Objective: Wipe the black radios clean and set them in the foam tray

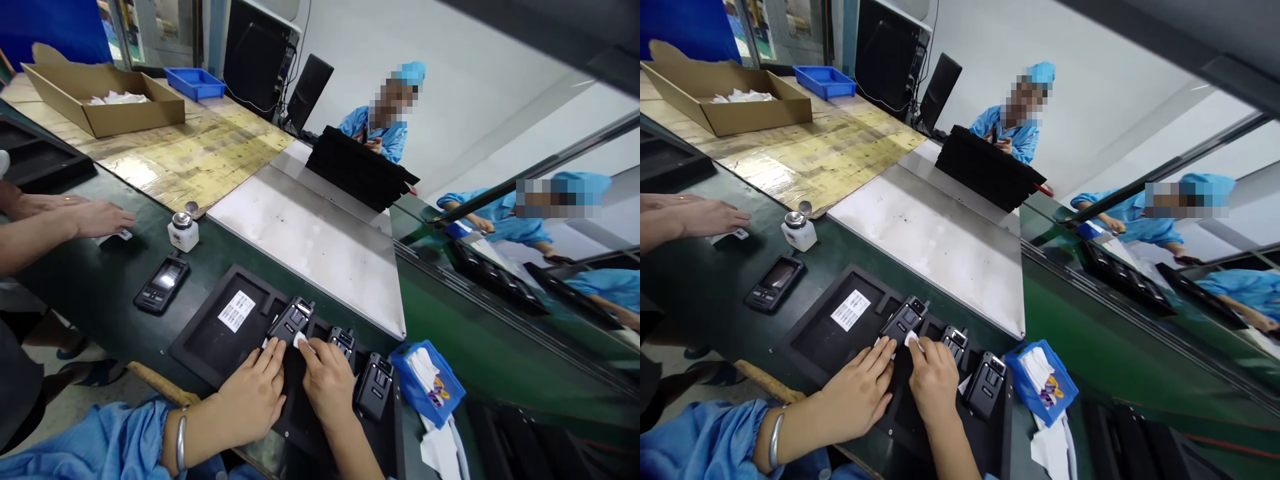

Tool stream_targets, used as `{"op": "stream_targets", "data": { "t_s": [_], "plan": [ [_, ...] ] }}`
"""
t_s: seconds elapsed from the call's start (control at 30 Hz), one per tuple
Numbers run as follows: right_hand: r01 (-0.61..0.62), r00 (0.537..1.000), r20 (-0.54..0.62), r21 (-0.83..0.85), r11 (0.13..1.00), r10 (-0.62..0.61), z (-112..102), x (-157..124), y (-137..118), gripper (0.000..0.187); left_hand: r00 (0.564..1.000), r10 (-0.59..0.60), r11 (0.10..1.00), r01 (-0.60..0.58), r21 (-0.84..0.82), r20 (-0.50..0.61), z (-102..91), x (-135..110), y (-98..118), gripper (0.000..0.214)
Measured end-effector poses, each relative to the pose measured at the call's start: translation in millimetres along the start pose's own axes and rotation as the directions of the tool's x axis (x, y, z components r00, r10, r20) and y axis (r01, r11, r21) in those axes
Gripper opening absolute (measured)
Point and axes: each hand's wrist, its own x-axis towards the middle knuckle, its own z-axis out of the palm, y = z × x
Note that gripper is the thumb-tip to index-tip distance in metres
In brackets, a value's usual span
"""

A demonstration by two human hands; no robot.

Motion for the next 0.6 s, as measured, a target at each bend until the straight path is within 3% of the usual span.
{"op": "stream_targets", "data": {
  "t_s": [0.13, 0.43, 0.6],
  "plan": [
    [-0.036, 0.999, -0.031, 0.011, 0.999, 0.036, -6.5, -8.0, -0.6, 0.033, 1.0, -0.015, 1.0, 0.015, -0.008, 0.003, 1.6, 0.0, 0.8, 0.05],
    [0.049, 0.998, 0.025, 0.005, 0.999, -0.049, 18.7, 37.8, -15.5, 0.022, 1.0, -0.013, 1.0, 0.013, -0.016, 0.015, 4.6, 0.5, 0.2, 0.052],
    [0.028, 0.999, 0.031, 0.039, 0.999, -0.03, 8.7, 17.5, -9.8, 0.026, 1.0, -0.028, 1.0, 0.028, -0.011, 0.008, 3.9, 1.2, 0.6, 0.051]
  ]
}}
